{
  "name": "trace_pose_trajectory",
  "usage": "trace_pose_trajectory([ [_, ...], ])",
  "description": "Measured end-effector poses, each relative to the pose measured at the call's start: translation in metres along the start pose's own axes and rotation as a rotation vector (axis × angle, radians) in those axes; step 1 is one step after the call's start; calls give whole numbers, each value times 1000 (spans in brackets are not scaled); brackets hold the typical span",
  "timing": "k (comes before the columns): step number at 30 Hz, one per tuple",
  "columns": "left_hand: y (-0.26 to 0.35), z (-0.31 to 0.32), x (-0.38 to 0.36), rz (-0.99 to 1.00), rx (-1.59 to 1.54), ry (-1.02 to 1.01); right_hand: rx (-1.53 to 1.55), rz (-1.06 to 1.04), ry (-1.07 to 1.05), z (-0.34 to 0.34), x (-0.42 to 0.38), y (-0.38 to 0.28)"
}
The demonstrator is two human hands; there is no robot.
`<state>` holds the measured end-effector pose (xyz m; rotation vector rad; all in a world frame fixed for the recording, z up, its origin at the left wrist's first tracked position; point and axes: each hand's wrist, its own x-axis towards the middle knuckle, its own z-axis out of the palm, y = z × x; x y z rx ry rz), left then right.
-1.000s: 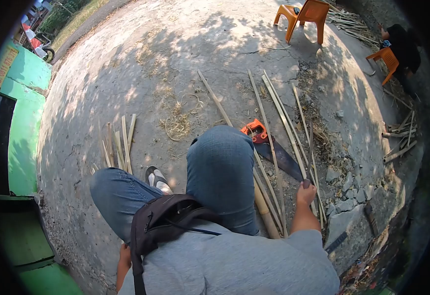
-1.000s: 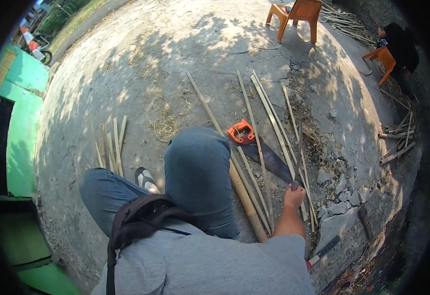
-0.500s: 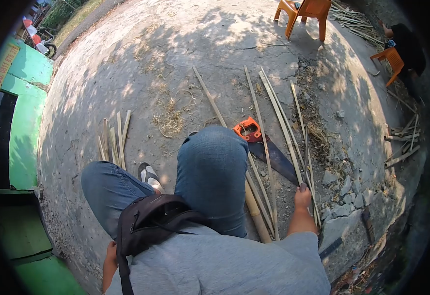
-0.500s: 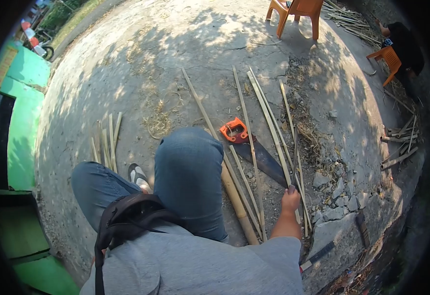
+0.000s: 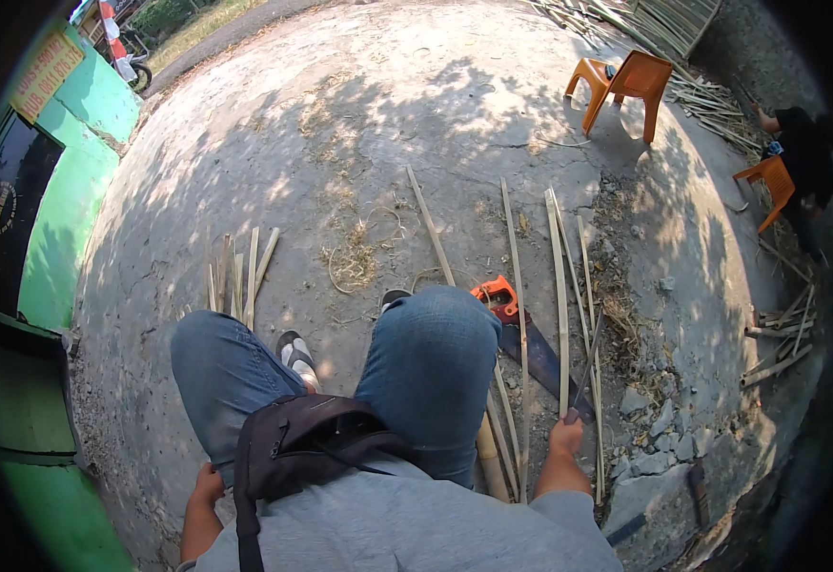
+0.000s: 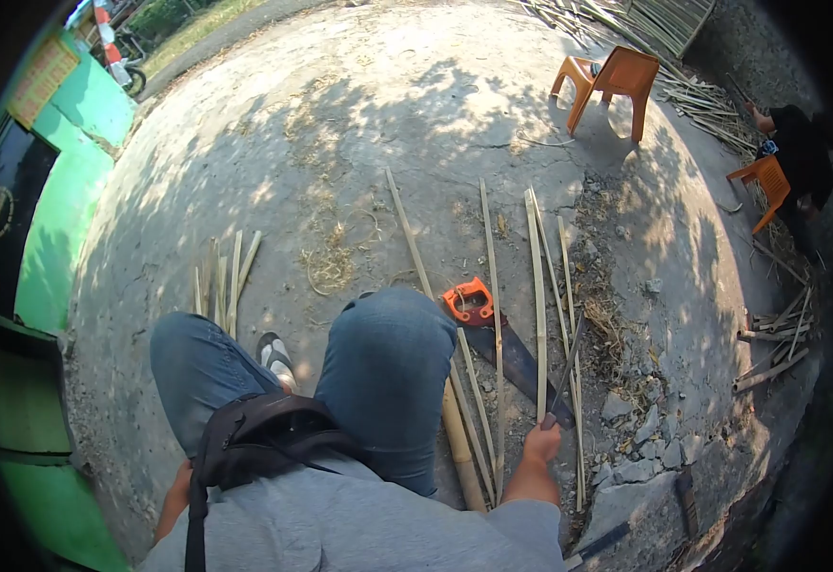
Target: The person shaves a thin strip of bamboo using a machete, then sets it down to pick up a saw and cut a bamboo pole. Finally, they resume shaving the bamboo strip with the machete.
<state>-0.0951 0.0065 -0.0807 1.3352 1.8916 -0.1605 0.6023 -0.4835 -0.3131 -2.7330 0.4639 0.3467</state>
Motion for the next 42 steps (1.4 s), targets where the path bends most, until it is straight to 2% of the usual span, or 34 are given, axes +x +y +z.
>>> trace_pose_trajectory([
  [7, 2, 19, -13, -54, -166, -50, 37, -8, -71, -3, -1, 2],
  [10, 13, 24, -24, -7, -142, -49, 47, -9, -51, -3, -7, 0],
  [13, 6, 35, -15, -21, -145, 51, 59, -6, -22, -4, -15, -1],
  [16, 5, 41, -10, 139, -292, -50, 120, -4, -30, -1, -18, 3],
  [18, 9, 46, -9, 108, -310, 13, 172, -17, -5, -1, -24, 5],
  [21, 11, 47, -1, 132, -265, 147, 253, 76, -116, -9, -33, 11],
  [22, 9, 47, 5, 150, -239, 199, 219, 22, -38, -11, -39, 13],
  [24, 6, 43, 23, 110, -394, 142, 149, -89, 115, -15, -54, 15],
  [25, 4, 41, 31, 88, -468, 115, 197, -71, 94, -14, -51, 22],
  [27, 7, 43, 52, 153, -486, 209, 297, -20, 41, -13, -47, 35],
  [29, 23, 32, 56, 165, -500, 306, 223, -142, 90, -41, -68, 15],
  [33, 35, 6, 103, 376, -533, 394, 217, -317, 148, -58, -57, -32],
  [36, 72, -18, 119, 565, -584, 464, 205, -383, 109, -96, -60, -106],
  [38, 118, -36, 105, 722, -559, 514, 264, -486, 29, -117, -48, -151],
  [42, 224, -68, 20, 973, -338, 647, 368, -775, -93, -195, -84, -270],
])
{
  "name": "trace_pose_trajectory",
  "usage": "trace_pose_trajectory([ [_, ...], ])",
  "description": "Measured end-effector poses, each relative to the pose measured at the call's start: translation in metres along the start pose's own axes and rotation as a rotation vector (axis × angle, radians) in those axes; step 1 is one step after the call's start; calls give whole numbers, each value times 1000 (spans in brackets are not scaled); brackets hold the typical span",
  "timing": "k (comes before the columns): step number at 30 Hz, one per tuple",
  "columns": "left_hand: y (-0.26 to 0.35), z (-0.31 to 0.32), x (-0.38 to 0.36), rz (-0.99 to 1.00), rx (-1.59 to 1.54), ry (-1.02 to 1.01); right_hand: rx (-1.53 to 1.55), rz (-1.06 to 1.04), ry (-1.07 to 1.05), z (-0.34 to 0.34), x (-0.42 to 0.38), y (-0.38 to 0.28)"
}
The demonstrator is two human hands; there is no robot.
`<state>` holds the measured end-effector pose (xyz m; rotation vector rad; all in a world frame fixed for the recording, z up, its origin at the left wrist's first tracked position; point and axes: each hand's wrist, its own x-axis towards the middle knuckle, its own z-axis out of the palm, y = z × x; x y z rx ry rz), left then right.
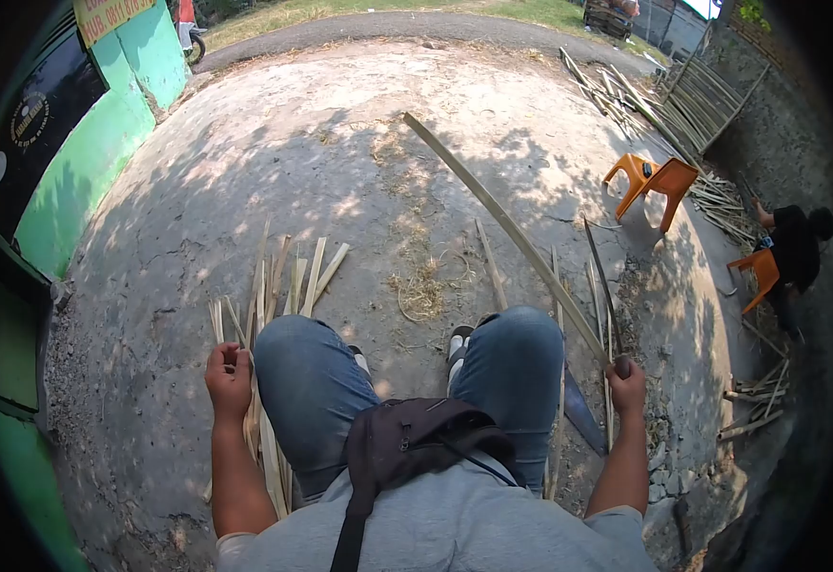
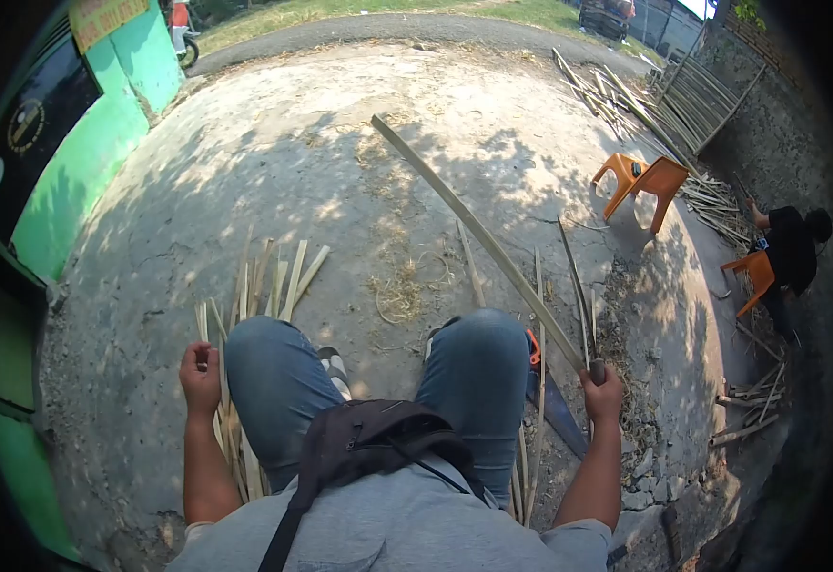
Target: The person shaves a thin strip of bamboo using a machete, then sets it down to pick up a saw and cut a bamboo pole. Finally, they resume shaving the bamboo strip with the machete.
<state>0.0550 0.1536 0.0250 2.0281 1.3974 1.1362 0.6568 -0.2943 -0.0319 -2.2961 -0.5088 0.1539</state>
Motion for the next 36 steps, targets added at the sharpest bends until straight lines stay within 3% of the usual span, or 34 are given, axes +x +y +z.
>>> trace_pose_trajectory([
  [4, 77, -10, 36, 422, 155, 56, -47, -212, -129, -23, 36, -96],
  [6, 104, -21, 46, 540, 299, 98, -107, -311, -181, -33, 32, -151],
  [10, 144, -54, 50, 690, 555, 88, -145, -488, -279, -54, 7, -243],
  [14, 135, -80, 48, 775, 715, 181, -193, -632, -372, -67, -2, -284],
  [21, 119, -114, 27, 390, 581, -147, -279, -763, -431, -58, 7, -320],
  [24, 111, -110, 11, 302, 542, -165, -235, -1223, 33, -35, 21, -330],
  [27, 95, -99, -10, 122, 469, -260, -221, -1170, 236, -25, 16, -352],
  [31, 85, -75, -46, -64, 275, -224, -141, -891, -30, 15, -2, -367],
  [36, 104, -54, -75, -295, 122, -310, -62, -1119, -158, 93, -32, -391],
])
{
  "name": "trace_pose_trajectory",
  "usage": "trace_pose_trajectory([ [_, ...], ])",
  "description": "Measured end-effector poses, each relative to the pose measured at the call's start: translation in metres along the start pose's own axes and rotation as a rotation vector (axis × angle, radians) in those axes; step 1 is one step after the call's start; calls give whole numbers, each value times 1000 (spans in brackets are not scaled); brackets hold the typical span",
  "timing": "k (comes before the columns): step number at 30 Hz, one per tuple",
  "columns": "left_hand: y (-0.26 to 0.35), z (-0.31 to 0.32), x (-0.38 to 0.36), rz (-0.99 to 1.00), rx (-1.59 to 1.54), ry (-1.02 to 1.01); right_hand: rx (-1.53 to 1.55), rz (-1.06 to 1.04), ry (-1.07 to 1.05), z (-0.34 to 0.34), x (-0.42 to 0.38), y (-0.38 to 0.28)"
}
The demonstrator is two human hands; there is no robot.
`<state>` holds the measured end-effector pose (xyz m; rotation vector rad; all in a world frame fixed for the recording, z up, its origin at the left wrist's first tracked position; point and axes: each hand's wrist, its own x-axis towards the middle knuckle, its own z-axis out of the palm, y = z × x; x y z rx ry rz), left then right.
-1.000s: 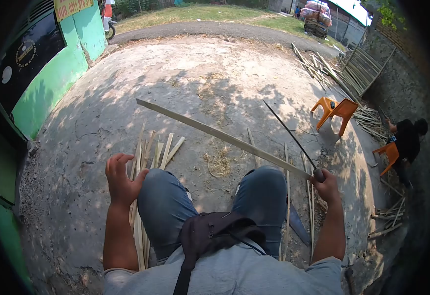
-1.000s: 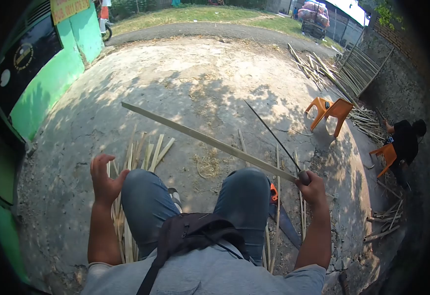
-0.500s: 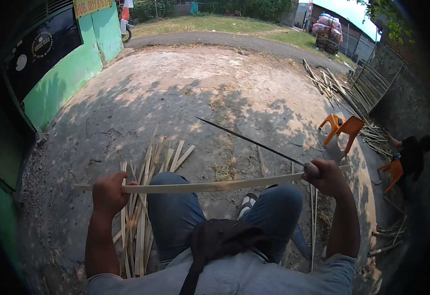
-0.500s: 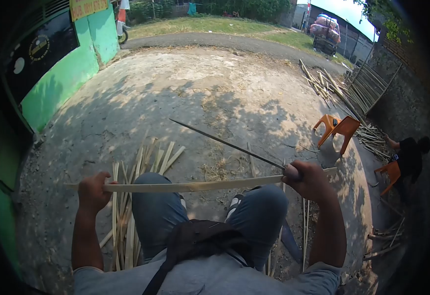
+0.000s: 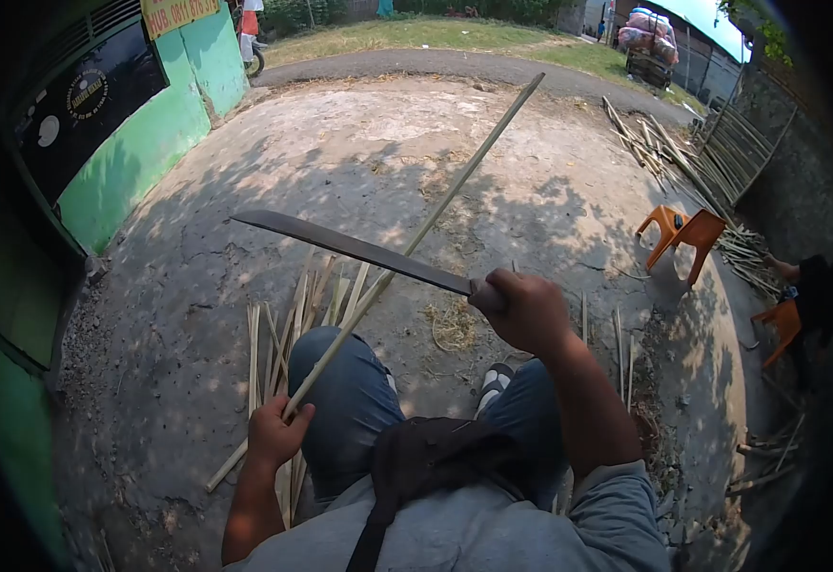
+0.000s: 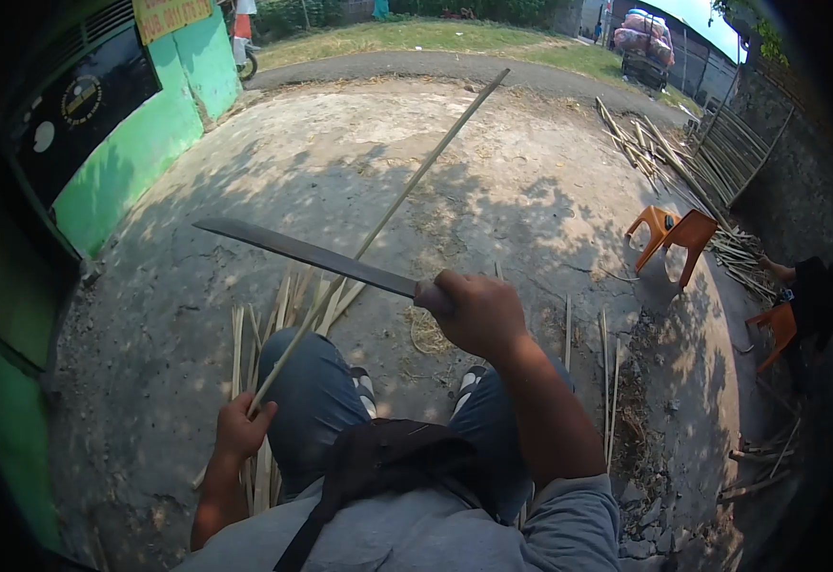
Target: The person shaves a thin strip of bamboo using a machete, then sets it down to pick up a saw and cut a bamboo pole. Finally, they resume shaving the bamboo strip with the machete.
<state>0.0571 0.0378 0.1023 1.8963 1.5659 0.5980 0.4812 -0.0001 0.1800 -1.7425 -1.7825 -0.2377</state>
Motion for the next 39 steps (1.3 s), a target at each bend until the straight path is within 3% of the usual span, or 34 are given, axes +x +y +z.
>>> trace_pose_trajectory([
  [5, -11, 15, 0, -50, 74, -84, 31, -200, -154, 74, -6, -17],
  [8, -12, 16, 1, -30, 128, -79, -12, -174, -229, 100, -14, 2],
  [15, -12, 20, 4, 52, 167, -72, 46, 130, -82, 104, -5, 28],
  [18, -16, 25, 4, 93, 125, -34, 18, 78, -105, 106, -12, 16],
  [22, -20, 27, 4, 99, 107, -16, -33, -157, -164, 111, -18, 10],
  [31, -22, 30, 2, 108, 61, 24, 45, 56, -102, 124, -10, 26],
  [39, -21, 36, -2, 104, 84, 90, -2, -71, -170, 112, -17, 16],
])
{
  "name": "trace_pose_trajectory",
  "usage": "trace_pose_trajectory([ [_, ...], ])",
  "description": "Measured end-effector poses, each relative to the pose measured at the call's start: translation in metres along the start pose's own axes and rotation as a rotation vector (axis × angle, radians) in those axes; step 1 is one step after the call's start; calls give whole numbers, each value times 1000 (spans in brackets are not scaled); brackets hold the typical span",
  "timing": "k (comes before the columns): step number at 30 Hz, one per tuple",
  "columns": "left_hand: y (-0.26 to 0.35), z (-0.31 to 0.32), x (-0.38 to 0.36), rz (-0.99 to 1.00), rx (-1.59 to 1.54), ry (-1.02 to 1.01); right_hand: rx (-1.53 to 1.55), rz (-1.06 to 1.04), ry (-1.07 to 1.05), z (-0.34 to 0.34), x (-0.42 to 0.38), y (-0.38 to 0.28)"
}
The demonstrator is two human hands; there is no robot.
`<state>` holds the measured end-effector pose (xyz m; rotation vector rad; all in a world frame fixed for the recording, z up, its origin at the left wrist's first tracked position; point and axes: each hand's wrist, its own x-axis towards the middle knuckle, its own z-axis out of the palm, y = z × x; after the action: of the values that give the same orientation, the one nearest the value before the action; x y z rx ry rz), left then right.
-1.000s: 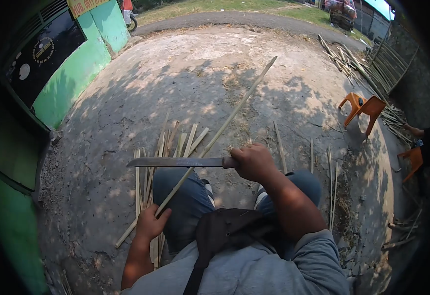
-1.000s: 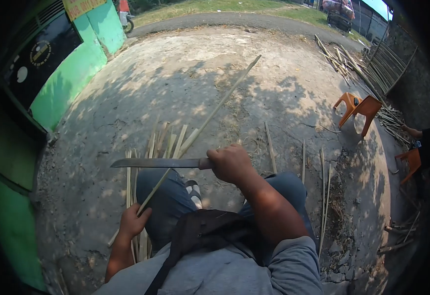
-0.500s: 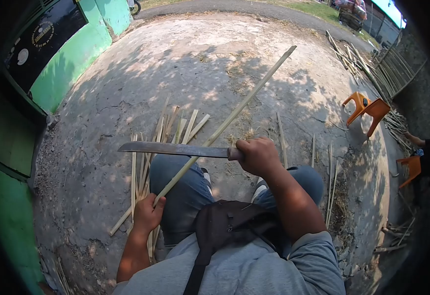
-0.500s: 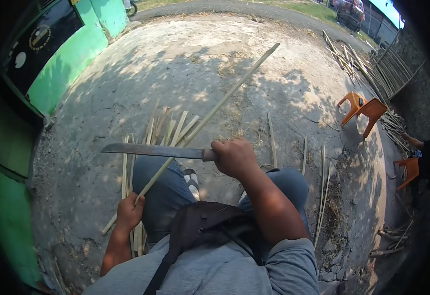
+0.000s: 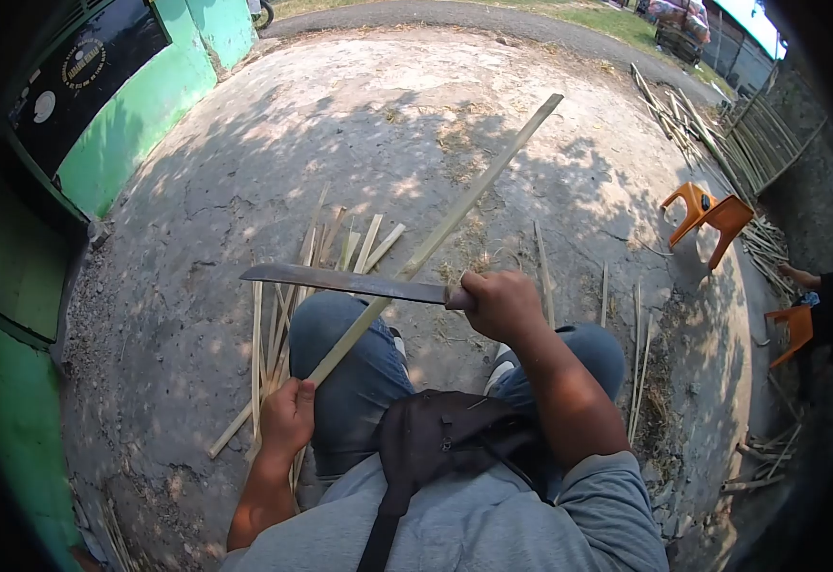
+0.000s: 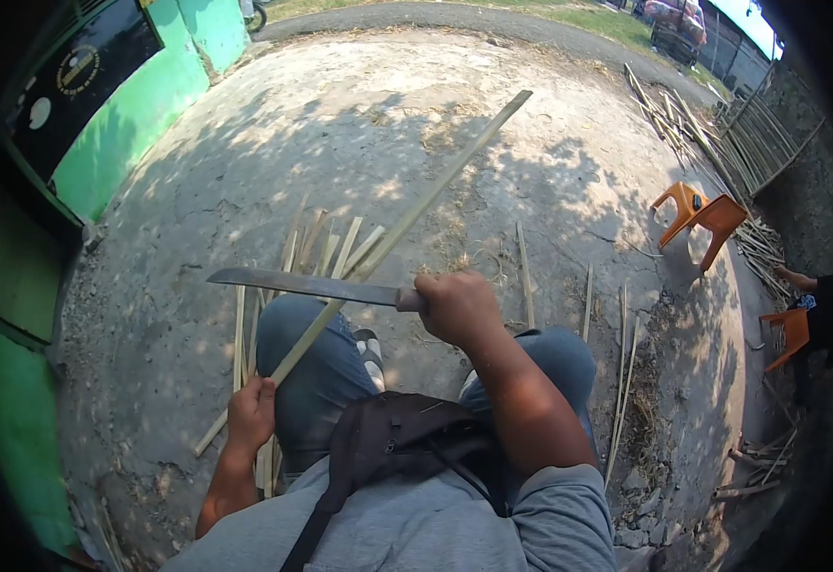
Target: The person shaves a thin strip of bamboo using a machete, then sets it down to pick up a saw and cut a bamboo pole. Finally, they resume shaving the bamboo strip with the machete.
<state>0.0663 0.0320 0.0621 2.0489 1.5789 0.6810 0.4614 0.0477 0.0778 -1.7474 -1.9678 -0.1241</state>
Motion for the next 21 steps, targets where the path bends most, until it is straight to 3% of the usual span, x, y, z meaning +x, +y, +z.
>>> trace_pose_trajectory([
  [8, 0, 7, -4, 1, 33, 68, 17, 50, 78, 13, 7, 4],
  [14, -2, 8, -2, -12, 36, 49, 13, -5, -20, 10, 1, -11],
  [21, -6, 11, -4, -9, 89, 75, 28, 135, -25, 13, 12, 6],
])
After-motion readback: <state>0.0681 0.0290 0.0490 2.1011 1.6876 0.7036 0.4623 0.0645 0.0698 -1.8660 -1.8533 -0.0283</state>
